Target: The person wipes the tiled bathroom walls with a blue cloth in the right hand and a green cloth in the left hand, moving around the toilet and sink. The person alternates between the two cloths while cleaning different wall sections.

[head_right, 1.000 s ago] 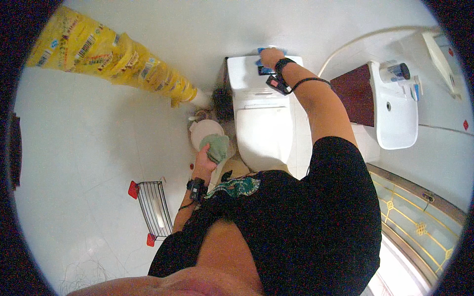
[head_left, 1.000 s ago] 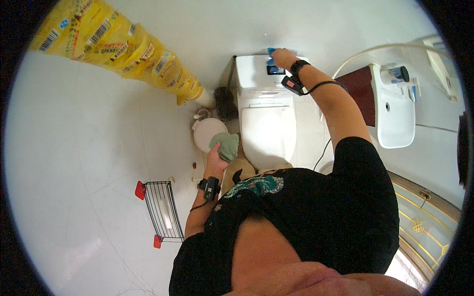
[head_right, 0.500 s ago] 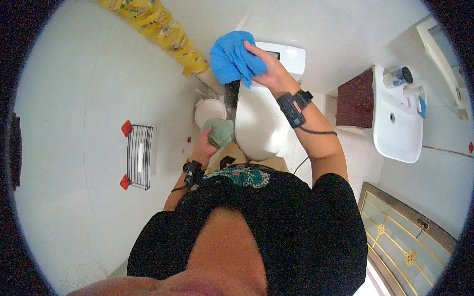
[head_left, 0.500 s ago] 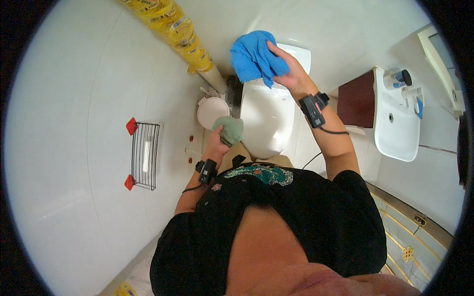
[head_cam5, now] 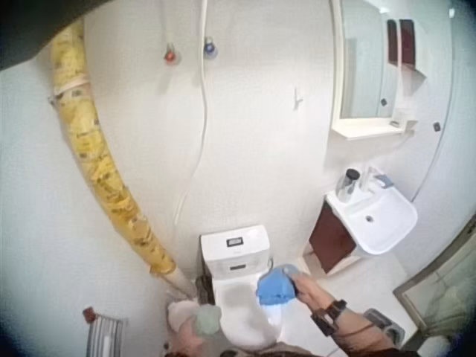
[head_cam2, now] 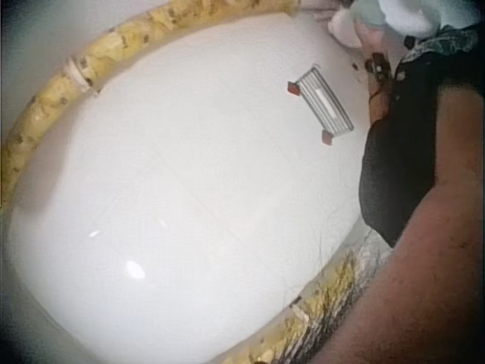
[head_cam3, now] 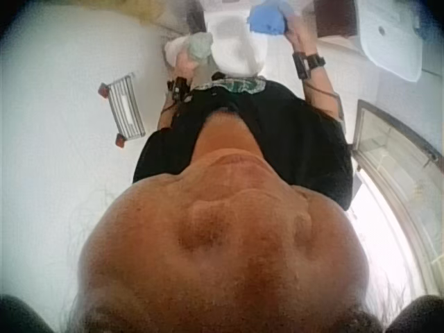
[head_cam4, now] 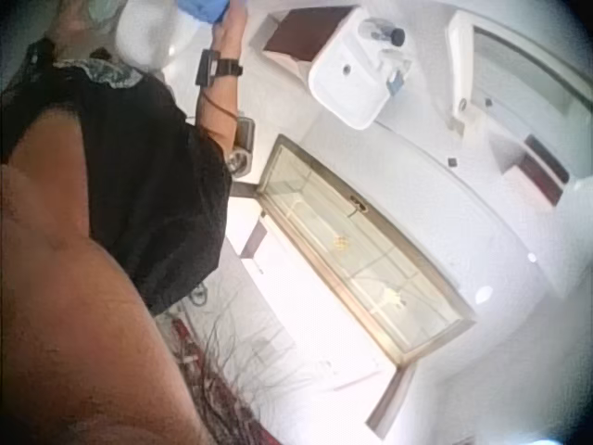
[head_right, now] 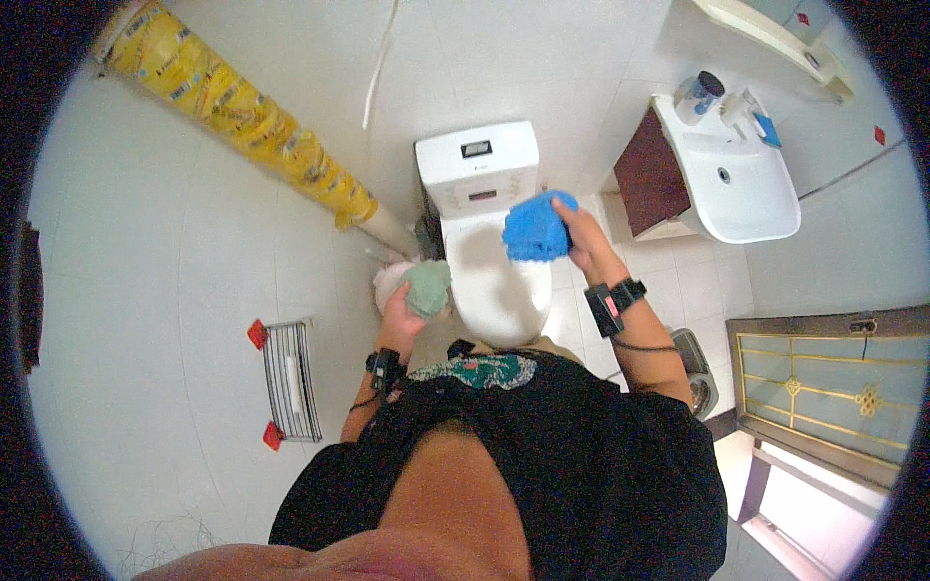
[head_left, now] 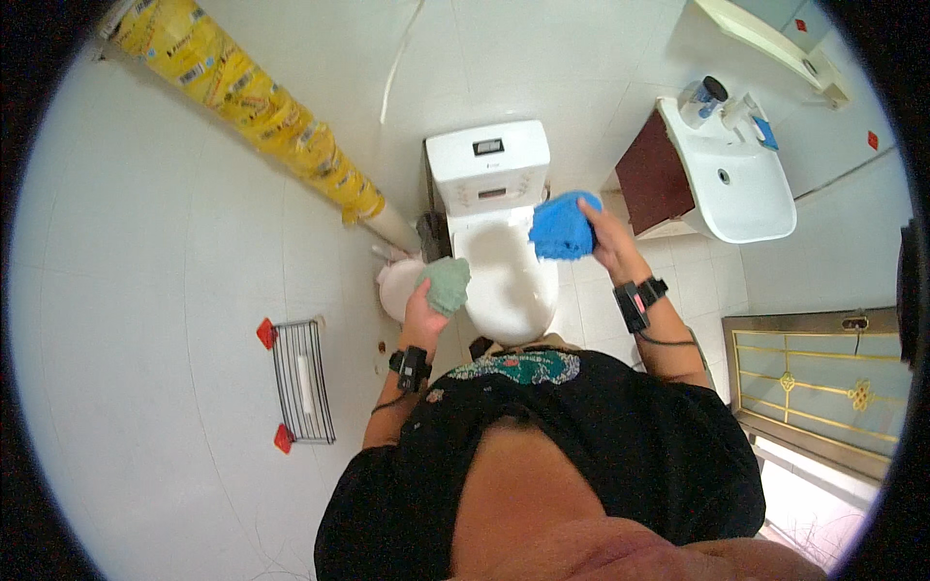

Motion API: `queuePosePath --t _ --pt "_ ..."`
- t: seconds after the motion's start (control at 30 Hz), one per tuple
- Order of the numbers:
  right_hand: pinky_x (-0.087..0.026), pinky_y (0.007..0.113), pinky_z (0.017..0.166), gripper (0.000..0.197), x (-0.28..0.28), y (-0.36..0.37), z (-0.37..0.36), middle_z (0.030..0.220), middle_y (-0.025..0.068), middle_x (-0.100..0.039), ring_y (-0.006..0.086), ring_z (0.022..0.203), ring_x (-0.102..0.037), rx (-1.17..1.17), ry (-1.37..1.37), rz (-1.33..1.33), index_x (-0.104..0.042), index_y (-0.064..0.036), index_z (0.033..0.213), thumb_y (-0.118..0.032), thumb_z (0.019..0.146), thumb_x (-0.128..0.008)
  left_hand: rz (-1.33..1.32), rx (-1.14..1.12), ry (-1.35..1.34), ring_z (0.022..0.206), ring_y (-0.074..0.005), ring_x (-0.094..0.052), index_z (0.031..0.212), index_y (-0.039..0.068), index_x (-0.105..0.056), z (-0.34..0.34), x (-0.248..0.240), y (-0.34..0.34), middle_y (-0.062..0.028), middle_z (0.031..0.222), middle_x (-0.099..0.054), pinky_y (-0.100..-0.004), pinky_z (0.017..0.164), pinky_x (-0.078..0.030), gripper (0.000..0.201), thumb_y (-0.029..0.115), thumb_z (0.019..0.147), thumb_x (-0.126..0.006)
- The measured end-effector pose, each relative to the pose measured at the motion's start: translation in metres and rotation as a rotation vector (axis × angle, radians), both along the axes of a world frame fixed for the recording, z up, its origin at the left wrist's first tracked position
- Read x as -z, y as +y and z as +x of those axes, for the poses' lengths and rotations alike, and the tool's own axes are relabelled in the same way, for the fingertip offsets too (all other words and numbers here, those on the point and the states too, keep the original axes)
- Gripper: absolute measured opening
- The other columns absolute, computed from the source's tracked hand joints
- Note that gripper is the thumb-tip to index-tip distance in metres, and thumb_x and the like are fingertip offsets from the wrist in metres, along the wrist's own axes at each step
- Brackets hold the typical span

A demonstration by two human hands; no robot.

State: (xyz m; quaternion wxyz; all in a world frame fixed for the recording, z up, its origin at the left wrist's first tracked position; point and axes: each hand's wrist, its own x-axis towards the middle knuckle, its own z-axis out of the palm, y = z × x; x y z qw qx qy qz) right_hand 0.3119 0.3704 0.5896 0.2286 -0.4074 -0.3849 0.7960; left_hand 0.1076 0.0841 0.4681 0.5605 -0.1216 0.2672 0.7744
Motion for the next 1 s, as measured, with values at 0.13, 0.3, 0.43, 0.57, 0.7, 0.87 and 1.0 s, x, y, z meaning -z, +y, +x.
queuePosePath --t 0.13,0.3,0.43,0.57,0.7,0.87,1.0 --pt "-0.052 0.037 0.087 0.038 -0.012 -0.016 0.027 0.115 0.0166 -0.062 0.0232 0.101 -0.062 -0.299 -0.231 0.182 -0.051 0.0054 0.125 -0.019 0.095 -0.054 -0.045 0.012 0.057 0.128 -0.0335 -0.045 0.14 0.006 -0.039 -0.004 -0.006 0.001 -0.0155 0.141 -0.045 -0.052 0.105 -0.037 0.045 0.025 0.099 -0.04" --pt "-0.052 0.035 0.086 0.038 -0.026 -0.004 0.039 0.113 0.0134 -0.063 0.0221 0.101 -0.062 -0.038 -0.018 0.254 -0.052 0.0031 0.124 -0.022 0.096 -0.053 -0.079 -0.028 -0.047 0.128 -0.0354 -0.044 0.14 0.005 -0.038 0.006 -0.011 0.012 -0.0167 0.141 -0.044 -0.0528 0.104 -0.038 0.047 0.026 0.098 -0.044" --pt "-0.051 0.038 0.091 0.039 -0.022 0.031 0.054 0.118 0.015 -0.06 0.0249 0.104 -0.062 0.046 0.143 0.057 -0.049 0.0026 0.127 -0.02 0.095 -0.055 -0.072 0.007 -0.042 0.128 -0.0372 -0.044 0.139 0.002 -0.037 0.029 -0.009 0.042 -0.0188 0.14 -0.044 -0.0536 0.104 -0.038 0.048 0.025 0.098 -0.045" --pt "-0.049 0.042 0.096 0.042 -0.009 0.073 0.081 0.124 0.0164 -0.057 0.0281 0.109 -0.06 -0.115 0.179 -0.111 -0.045 0.003 0.129 -0.017 0.093 -0.057 -0.088 -0.017 0.03 0.127 -0.038 -0.045 0.139 -0.001 -0.035 0.064 -0.01 0.087 -0.0198 0.14 -0.044 -0.0531 0.104 -0.038 0.047 0.022 0.098 -0.044" --pt "-0.051 0.042 0.092 0.037 -0.008 0.132 0.106 0.124 0.0169 -0.056 0.0291 0.109 -0.06 -0.081 0.171 -0.071 -0.046 0.0027 0.127 -0.015 0.095 -0.053 -0.15 0.048 -0.065 0.127 -0.0374 -0.045 0.14 -0.001 -0.035 0.109 -0.024 0.145 -0.0207 0.139 -0.044 -0.0523 0.105 -0.039 0.047 0.022 0.099 -0.041" --pt "-0.048 0.042 0.097 0.04 -0.014 0.189 0.138 0.13 0.0182 -0.053 0.0298 0.115 -0.056 -0.091 0.188 -0.114 -0.043 0.0043 0.131 -0.016 0.097 -0.05 -0.015 0.032 0.067 0.124 -0.0351 -0.049 0.138 0.0 -0.038 0.151 -0.053 0.218 -0.0184 0.137 -0.047 -0.0509 0.104 -0.04 0.044 0.021 0.099 -0.043" --pt "-0.045 0.043 0.1 0.046 -0.015 0.217 0.147 0.134 0.0193 -0.049 0.0306 0.118 -0.054 -0.036 0.254 -0.219 -0.039 0.0057 0.135 -0.019 0.098 -0.049 0.06 -0.053 0.122 0.122 -0.031 -0.051 0.136 0.001 -0.041 0.146 -0.073 0.255 -0.0147 0.134 -0.051 -0.0477 0.102 -0.044 0.042 0.02 0.099 -0.044"
